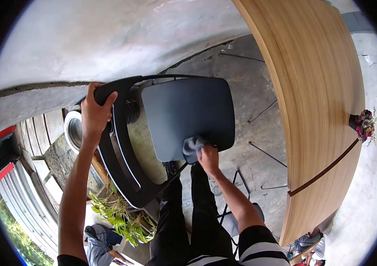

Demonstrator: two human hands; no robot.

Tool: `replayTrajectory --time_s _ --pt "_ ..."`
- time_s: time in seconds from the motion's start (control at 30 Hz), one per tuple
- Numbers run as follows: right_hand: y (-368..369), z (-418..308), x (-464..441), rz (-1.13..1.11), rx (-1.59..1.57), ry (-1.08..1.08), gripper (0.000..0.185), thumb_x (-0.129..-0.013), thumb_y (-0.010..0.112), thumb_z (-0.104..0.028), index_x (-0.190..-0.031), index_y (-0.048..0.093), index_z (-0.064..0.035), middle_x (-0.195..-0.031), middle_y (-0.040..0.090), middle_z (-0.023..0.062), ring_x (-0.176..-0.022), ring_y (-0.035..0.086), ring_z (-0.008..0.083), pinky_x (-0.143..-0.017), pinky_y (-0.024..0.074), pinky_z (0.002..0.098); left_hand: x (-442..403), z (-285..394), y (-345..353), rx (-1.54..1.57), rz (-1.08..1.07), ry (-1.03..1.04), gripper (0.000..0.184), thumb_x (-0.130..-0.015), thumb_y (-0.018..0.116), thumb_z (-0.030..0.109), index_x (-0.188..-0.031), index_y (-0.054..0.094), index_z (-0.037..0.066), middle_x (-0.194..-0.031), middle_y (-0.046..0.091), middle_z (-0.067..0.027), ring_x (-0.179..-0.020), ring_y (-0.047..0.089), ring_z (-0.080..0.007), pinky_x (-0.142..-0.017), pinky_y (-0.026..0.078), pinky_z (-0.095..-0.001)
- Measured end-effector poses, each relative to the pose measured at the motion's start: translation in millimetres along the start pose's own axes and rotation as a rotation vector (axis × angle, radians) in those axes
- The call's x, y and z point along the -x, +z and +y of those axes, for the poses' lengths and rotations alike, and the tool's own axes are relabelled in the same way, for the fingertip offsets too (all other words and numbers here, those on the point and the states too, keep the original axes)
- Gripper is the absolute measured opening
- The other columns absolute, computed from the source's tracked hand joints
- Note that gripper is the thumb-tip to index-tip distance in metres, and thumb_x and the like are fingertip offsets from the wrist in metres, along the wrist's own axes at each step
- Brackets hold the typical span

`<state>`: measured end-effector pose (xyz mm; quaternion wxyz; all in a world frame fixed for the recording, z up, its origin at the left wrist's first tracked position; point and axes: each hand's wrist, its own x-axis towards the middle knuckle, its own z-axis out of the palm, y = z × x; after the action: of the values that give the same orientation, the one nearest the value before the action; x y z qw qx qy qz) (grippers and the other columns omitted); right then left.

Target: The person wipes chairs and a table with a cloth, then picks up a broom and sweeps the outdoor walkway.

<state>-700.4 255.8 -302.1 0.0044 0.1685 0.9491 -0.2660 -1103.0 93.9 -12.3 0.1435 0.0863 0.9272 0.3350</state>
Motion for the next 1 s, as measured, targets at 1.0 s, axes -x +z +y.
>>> replayTrajectory --time_s 1.0 --pt "-28 -45 -57 -0.05 -0.144 0.248 0.053 -0.082 0.077 -0.013 -0.121 0.045 0.0003 -0.113 0.058 0.0247 -0.103 0.063 0.0439 -0.085 0.0544 0.0504 -6 -15 12 -0.11 0.167 0.127 0.041 -0.087 0.084 0.025 -0.099 0.05 0.004 -0.06 0.06 -0.005 -0.044 0.056 -0.012 -0.037 0.042 -0.0289"
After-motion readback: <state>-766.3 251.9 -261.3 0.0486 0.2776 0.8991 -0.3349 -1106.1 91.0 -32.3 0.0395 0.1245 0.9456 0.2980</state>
